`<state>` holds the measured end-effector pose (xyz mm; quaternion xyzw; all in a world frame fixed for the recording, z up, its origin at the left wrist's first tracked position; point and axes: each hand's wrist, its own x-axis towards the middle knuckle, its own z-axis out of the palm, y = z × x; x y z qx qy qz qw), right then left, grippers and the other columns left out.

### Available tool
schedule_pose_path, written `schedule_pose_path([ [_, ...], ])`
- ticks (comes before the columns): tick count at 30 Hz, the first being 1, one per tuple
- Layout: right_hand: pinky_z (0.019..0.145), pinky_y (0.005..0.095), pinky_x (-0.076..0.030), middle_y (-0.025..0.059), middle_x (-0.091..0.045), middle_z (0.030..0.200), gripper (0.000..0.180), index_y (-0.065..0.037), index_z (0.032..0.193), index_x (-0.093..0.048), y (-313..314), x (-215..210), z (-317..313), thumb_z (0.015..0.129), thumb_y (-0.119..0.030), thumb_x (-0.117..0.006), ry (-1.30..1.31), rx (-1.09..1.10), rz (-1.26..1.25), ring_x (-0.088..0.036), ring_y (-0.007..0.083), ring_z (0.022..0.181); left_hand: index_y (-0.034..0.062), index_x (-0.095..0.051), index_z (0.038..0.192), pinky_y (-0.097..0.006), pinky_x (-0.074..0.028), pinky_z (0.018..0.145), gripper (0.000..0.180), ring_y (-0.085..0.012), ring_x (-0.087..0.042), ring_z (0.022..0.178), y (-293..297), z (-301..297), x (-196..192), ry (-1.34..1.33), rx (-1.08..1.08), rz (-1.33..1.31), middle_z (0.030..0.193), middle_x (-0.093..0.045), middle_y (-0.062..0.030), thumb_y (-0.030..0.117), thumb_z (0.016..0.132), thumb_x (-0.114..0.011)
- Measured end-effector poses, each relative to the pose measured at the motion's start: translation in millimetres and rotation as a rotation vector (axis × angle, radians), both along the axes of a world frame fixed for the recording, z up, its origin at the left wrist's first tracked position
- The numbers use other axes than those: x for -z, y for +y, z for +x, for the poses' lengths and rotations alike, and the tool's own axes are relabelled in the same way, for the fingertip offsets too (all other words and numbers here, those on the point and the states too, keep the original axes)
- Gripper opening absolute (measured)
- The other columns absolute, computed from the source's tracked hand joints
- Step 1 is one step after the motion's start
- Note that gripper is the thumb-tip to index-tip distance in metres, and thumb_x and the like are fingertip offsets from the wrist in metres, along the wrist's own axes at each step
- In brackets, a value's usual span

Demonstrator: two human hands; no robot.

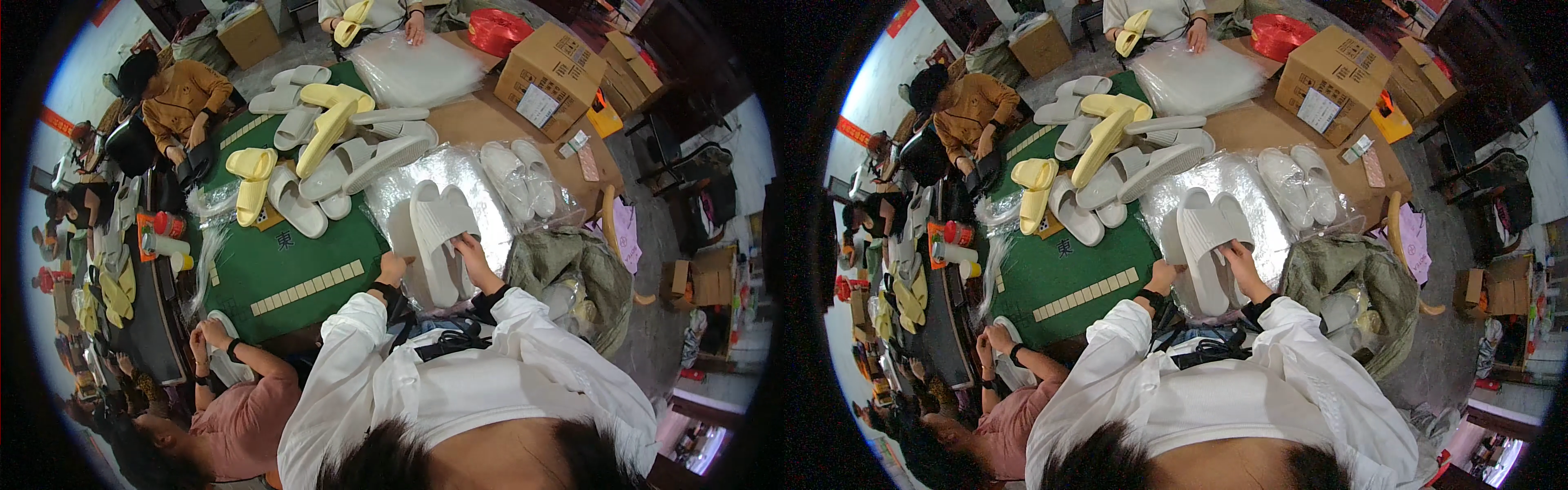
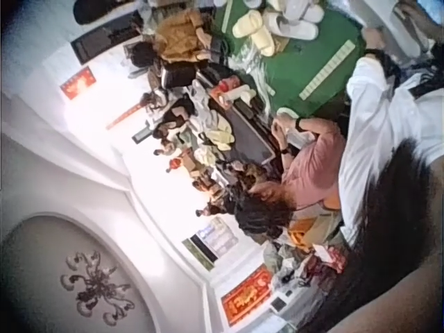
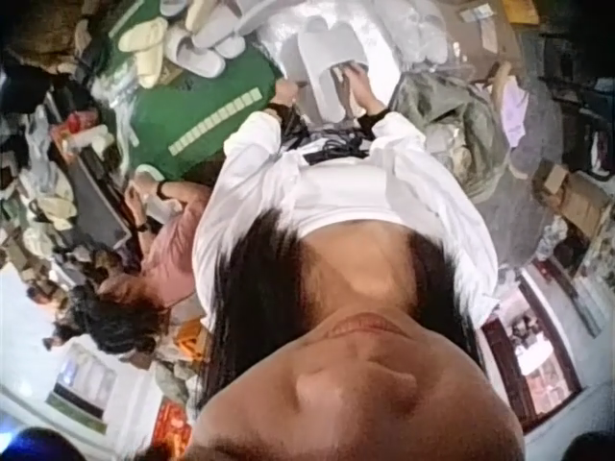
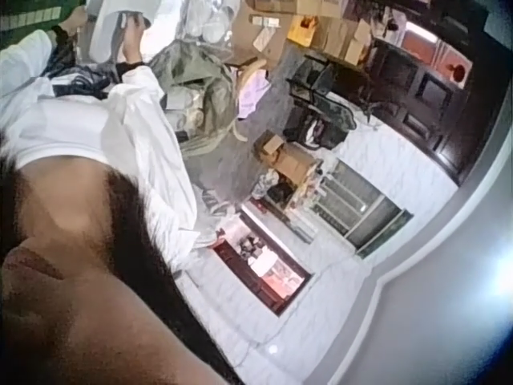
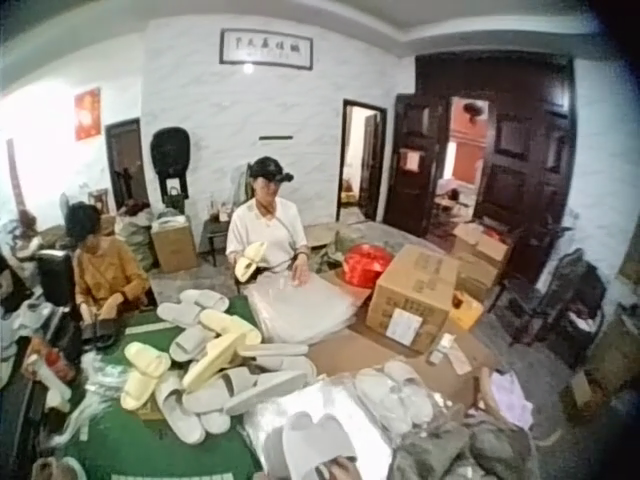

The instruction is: The person is inspecting, pairing, and packaging foam sandals into plastic bags for shipping.

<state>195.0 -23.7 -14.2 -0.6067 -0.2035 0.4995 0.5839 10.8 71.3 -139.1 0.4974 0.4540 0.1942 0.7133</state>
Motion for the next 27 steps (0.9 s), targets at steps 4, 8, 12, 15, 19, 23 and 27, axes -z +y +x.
schedule_pose_path([
  [4, 0.079, 0.0233, -0.036, 0.0013, -0.057, 0.096, 0.025, 0.000, 0.103, -0.055, -11, -21, 18, 0.083, -0.014, -0.051, -0.040, 0.063, 0.025, -0.050, 0.0106, 0.089, -0.0014, -0.062, 0.088, -0.034, -0.046, 0.067, 0.031, -0.0266, -0.061, 0.075, -2, -3, 1, 0.292, -0.274, -0.006, 0.081, -0.064, -0.0157, 0.013, 0.063, -0.070],
  [8, 0.079, 0.0236, -0.037, 0.0012, -0.057, 0.096, 0.028, 0.002, 0.106, -0.054, -34, -12, 58, 0.082, -0.014, -0.052, -0.117, 0.161, 0.113, -0.050, 0.0107, 0.088, -0.0001, -0.060, 0.094, -0.037, -0.045, 0.074, 0.034, -0.0326, -0.058, 0.086, 2, -21, -24, 0.528, -0.253, 0.143, 0.090, -0.061, -0.0188, 0.012, 0.063, -0.069],
  [12, 0.080, 0.0242, -0.037, 0.0017, -0.057, 0.096, 0.027, 0.000, 0.104, -0.055, -52, -29, 80, 0.081, -0.014, -0.050, -0.069, 0.276, 0.142, -0.049, 0.0107, 0.088, 0.0051, -0.056, 0.106, -0.040, -0.040, 0.083, 0.042, -0.0353, -0.051, 0.099, -17, -30, -45, 0.499, -0.425, 0.621, 0.109, -0.053, -0.0191, 0.014, 0.066, -0.068],
  [15, 0.079, 0.0247, -0.037, 0.0010, -0.056, 0.097, 0.030, 0.002, 0.108, -0.053, -73, -23, 108, 0.082, -0.013, -0.051, -0.032, 0.334, 0.159, -0.049, 0.0109, 0.087, 0.0026, -0.053, 0.109, -0.041, -0.040, 0.081, 0.039, -0.0323, -0.050, 0.097, -30, -11, -116, 0.898, -0.335, 1.099, 0.109, -0.050, -0.0194, 0.010, 0.072, -0.062],
  [19, 0.081, 0.0236, -0.036, 0.0010, -0.056, 0.100, 0.029, 0.002, 0.109, -0.053, -73, -32, 114, 0.082, -0.009, -0.050, -0.006, 0.229, 0.228, -0.048, 0.0110, 0.091, 0.0199, -0.050, 0.118, -0.041, -0.042, 0.077, 0.043, -0.0316, -0.051, 0.095, -69, -13, -114, 0.563, 0.587, 1.355, 0.120, -0.044, -0.0177, 0.007, 0.077, -0.048],
  [23, 0.083, 0.0227, -0.036, 0.0018, -0.056, 0.101, 0.029, 0.001, 0.109, -0.053, -82, -26, 126, 0.082, -0.009, -0.051, -0.021, 0.049, 0.186, -0.049, 0.0108, 0.093, 0.0276, -0.042, 0.125, -0.048, -0.035, 0.089, 0.046, -0.0361, -0.034, 0.117, -109, -7, -104, 0.817, 0.892, 1.366, 0.134, -0.032, -0.0086, 0.029, 0.080, -0.051],
  [27, 0.079, 0.0229, -0.038, 0.0018, -0.057, 0.099, 0.029, -0.001, 0.110, -0.053, -98, -54, 134, 0.082, -0.007, -0.049, -0.243, -0.162, 0.116, -0.050, 0.0101, 0.090, 0.0173, -0.037, 0.128, -0.045, -0.030, 0.093, 0.053, -0.0325, -0.031, 0.119, -116, 1, -93, 0.901, 0.779, 1.340, 0.136, -0.028, -0.0063, 0.033, 0.080, -0.053],
])
